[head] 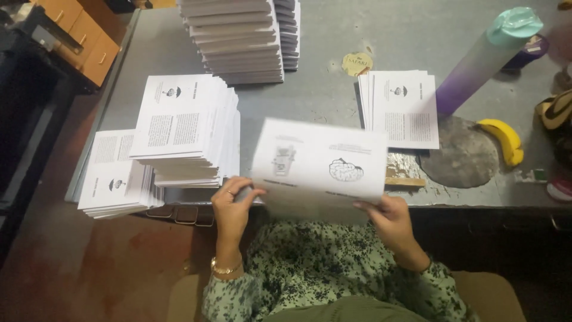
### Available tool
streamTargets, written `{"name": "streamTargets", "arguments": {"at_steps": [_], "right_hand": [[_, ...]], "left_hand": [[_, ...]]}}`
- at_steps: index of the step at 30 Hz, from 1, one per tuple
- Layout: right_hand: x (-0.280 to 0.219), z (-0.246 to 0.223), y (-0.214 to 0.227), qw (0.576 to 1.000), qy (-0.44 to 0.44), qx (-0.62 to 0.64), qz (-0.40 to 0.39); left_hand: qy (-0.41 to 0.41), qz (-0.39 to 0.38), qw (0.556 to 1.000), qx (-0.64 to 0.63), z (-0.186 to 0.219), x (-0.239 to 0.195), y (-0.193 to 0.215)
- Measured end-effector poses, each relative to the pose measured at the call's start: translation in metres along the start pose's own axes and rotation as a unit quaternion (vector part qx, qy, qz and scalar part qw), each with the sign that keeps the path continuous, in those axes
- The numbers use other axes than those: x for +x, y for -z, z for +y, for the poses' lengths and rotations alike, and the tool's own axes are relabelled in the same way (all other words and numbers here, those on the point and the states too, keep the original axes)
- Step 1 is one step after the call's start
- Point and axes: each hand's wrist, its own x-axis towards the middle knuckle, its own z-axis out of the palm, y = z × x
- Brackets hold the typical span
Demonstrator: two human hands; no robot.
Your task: Manually folding printed paper sheets and using a wooden block to create sharp creases.
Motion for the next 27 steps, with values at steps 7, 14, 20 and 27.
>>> {"name": "streamTargets", "arguments": {"at_steps": [7,14,20,27], "right_hand": [[0.023,0.027,-0.003,0.828,0.476,-0.199,-0.221],[-0.006,0.102,-0.098,0.881,0.370,-0.292,-0.049],[-0.016,0.115,-0.101,0.880,0.278,-0.367,-0.117],[-0.013,0.107,-0.104,0.868,0.290,-0.388,-0.112]], "left_hand": [[0.217,0.012,0.929,-0.299,-0.062,-0.002,-0.012],[0.534,0.074,0.770,-0.340,0.033,-0.033,-0.023],[0.128,0.107,0.969,0.180,-0.045,-0.070,-0.022],[-0.126,-0.279,0.927,0.218,-0.002,-0.047,-0.089]]}}
